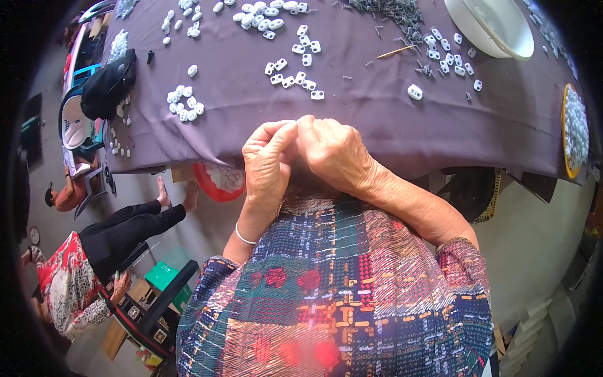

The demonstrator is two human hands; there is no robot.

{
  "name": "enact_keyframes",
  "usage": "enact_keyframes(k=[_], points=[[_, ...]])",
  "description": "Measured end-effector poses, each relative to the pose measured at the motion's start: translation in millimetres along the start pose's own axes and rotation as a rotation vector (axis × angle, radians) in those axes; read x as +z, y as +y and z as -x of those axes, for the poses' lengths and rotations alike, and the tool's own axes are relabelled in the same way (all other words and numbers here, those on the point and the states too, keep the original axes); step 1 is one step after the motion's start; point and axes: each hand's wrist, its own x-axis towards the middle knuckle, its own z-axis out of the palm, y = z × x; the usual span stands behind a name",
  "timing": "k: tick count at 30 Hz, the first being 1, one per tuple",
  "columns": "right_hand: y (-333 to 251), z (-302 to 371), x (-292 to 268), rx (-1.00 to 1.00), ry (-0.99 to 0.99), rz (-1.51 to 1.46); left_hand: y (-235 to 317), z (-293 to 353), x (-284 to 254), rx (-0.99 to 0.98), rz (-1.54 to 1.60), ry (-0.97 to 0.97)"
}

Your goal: The person assembles plastic cord locks by hand, inserting springs and inner components into plastic casings, and then holds a phone.

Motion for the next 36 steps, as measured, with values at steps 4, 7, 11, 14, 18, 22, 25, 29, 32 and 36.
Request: enact_keyframes(k=[4, 7, 11, 14, 18, 22, 25, 29, 32, 36], points=[[1.0, -0.9, 1.3, -0.016, 0.039, -0.014, -0.2, 1.1, 1.7, 0.028, 0.000, 0.005], [4.5, -7.7, 0.5, -0.043, 0.108, -0.035, -0.7, 0.0, 3.2, 0.044, -0.009, 0.026], [6.1, -6.3, -2.9, 0.023, 0.034, -0.119, -1.1, -1.3, 1.9, 0.053, 0.004, 0.024], [3.7, -6.5, -7.4, 0.085, -0.012, -0.157, -0.3, -0.6, 3.3, 0.049, 0.024, 0.016], [0.3, -8.0, -13.9, 0.160, -0.081, -0.181, 1.4, -0.2, 3.2, 0.048, 0.024, -0.006], [2.0, -9.5, -15.0, 0.188, -0.096, -0.162, 0.0, -1.5, 1.4, 0.041, 0.033, -0.016], [0.4, -11.0, -18.1, 0.183, -0.125, -0.166, 1.0, -0.4, 1.4, 0.050, -0.002, -0.028], [2.9, -11.0, -14.1, 0.149, -0.116, -0.115, 1.6, -1.5, 0.2, 0.056, -0.015, -0.047], [6.1, -11.9, -13.3, 0.124, -0.071, -0.165, 4.8, 0.2, 3.1, 0.056, -0.075, -0.022], [10.7, -10.7, -12.6, 0.105, -0.061, -0.223, 15.0, 2.2, 4.6, -0.020, -0.348, -0.034]])
